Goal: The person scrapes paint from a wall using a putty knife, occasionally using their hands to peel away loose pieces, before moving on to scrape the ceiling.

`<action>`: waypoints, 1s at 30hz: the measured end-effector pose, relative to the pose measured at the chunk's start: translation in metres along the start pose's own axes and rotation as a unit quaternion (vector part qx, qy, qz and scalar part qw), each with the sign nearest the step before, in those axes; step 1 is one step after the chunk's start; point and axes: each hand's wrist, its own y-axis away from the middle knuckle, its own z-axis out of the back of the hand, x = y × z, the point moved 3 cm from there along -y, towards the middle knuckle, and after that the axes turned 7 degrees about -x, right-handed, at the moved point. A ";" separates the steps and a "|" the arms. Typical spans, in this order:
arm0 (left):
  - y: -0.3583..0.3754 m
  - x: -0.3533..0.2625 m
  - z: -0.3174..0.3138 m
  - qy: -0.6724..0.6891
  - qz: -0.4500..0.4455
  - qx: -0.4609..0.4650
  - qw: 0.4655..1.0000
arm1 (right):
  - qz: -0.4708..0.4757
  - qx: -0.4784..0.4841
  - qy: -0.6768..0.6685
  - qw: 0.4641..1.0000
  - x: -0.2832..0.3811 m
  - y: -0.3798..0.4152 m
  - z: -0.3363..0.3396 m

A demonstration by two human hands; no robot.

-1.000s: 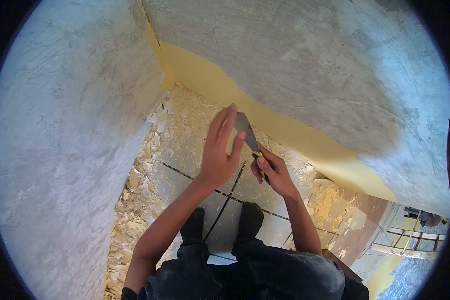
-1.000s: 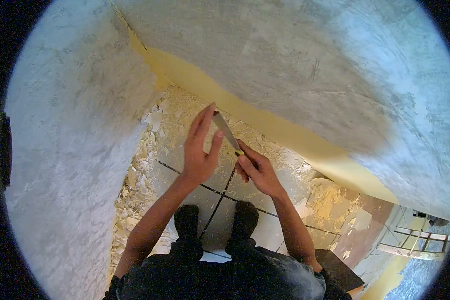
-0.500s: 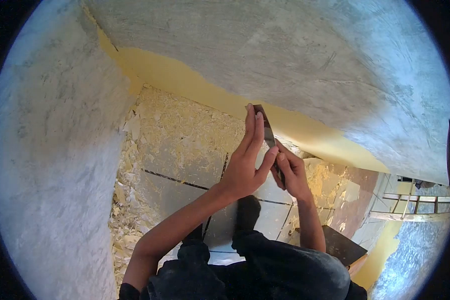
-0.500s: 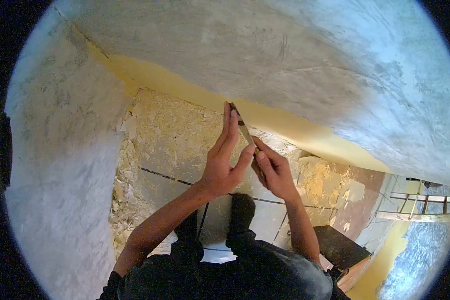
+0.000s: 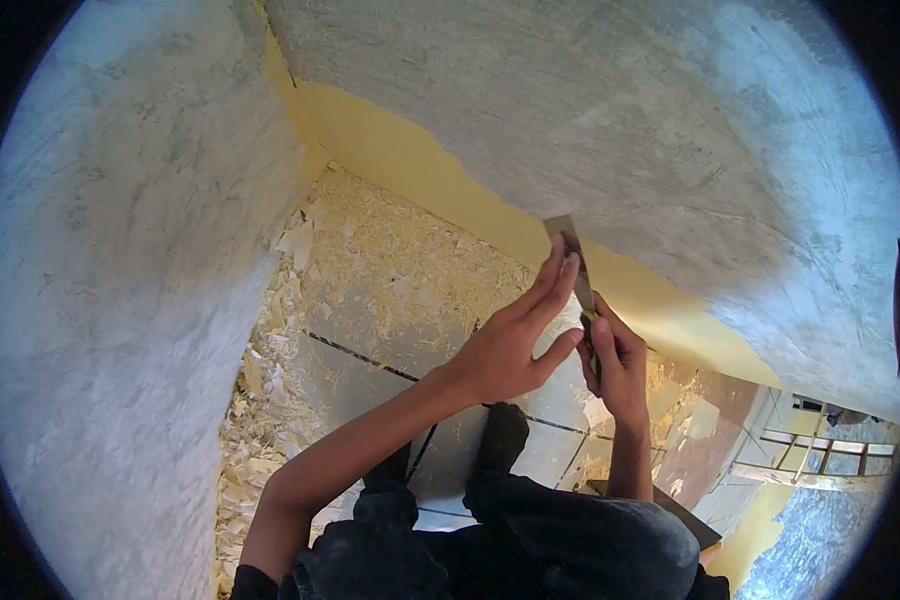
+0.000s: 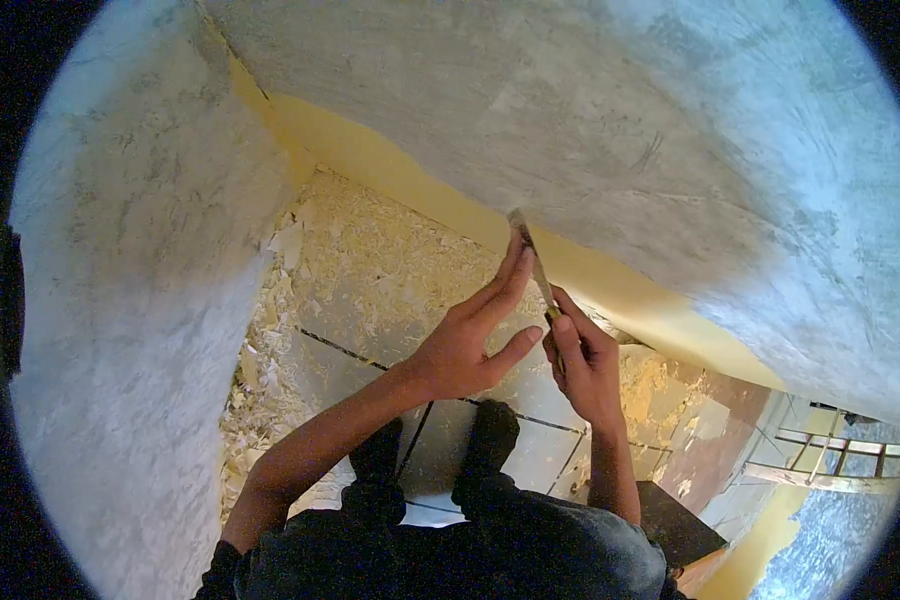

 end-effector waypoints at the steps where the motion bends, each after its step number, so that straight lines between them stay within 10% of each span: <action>1: 0.000 -0.002 -0.001 -0.001 -0.007 0.015 1.000 | -0.017 0.007 0.002 1.000 0.004 0.002 0.004; 8: 0.013 0.016 0.009 0.027 0.046 -0.068 0.996 | -0.006 0.098 0.130 0.987 0.034 -0.001 -0.006; 10: 0.024 0.029 0.012 0.327 0.238 -0.170 0.899 | -0.005 0.172 0.124 0.977 0.028 0.004 -0.014; 18: 0.029 0.053 0.035 0.454 0.366 -0.228 0.780 | 0.127 0.402 0.028 0.906 0.045 0.012 -0.025; 22: 0.028 0.059 0.035 0.464 0.410 -0.249 0.745 | 0.214 0.358 0.041 0.908 0.058 0.018 -0.038; 24: 0.025 0.056 0.035 0.462 0.419 -0.238 0.745 | 0.321 0.277 0.346 0.837 0.062 0.015 -0.042; 26: 0.025 0.058 0.035 0.444 0.488 -0.195 0.725 | 0.355 0.224 0.335 0.844 0.078 0.006 -0.059; 27: 0.031 0.064 0.032 0.443 0.488 -0.192 0.727 | 0.454 0.193 0.261 0.830 0.090 0.001 -0.069; 29: 0.031 0.063 0.030 0.085 0.063 -0.079 0.991 | 0.560 0.170 0.132 0.800 0.100 -0.001 -0.096; 30: 0.023 0.050 0.033 0.085 0.060 -0.073 0.992 | 0.573 0.179 0.080 0.796 0.099 -0.001 -0.114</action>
